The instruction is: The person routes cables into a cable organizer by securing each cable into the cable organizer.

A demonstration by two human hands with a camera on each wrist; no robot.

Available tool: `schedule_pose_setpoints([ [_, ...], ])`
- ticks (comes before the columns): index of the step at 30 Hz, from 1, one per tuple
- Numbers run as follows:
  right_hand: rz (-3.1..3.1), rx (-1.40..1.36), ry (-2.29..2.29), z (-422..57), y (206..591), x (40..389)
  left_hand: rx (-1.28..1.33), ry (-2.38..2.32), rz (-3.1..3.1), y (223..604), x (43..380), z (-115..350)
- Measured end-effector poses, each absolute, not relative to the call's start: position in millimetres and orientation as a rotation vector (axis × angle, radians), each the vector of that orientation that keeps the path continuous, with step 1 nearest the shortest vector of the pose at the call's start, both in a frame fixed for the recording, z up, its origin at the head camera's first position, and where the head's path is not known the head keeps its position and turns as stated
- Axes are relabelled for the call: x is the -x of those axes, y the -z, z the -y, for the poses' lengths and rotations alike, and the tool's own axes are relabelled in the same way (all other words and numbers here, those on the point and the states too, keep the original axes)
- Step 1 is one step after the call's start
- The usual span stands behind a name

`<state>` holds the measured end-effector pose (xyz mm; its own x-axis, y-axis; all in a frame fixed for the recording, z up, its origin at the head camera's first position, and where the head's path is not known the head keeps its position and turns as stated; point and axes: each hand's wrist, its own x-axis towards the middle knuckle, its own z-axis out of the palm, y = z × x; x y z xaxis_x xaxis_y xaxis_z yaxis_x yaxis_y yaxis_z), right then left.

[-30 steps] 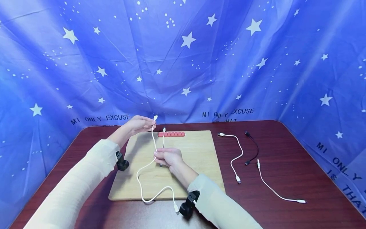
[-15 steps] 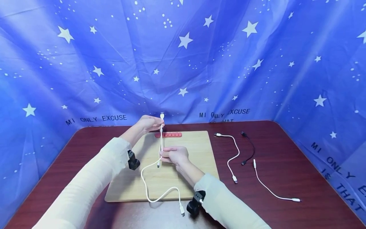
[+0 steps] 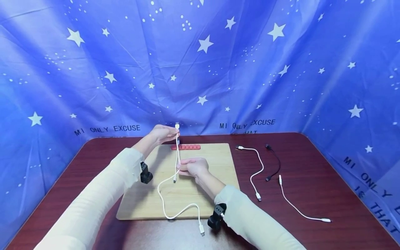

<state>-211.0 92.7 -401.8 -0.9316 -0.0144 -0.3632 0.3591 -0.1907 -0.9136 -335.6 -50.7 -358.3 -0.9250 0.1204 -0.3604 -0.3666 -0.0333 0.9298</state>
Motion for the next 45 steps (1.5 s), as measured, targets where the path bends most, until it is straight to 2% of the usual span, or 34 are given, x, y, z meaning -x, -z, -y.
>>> schedule_pose_setpoints([
  [18, -1.994, -0.349, 2.125, -89, 419, 208, 0.134, -1.827, -2.135, 375, 340, 56],
  [30, -2.061, -0.339, 2.112, -94, 419, 208, 0.076, -1.853, -2.215, 389, 343, 52],
  [45, -2.231, -0.348, 1.993, -94, 419, 207, 0.055, -1.655, -2.562, 403, 343, 49],
])
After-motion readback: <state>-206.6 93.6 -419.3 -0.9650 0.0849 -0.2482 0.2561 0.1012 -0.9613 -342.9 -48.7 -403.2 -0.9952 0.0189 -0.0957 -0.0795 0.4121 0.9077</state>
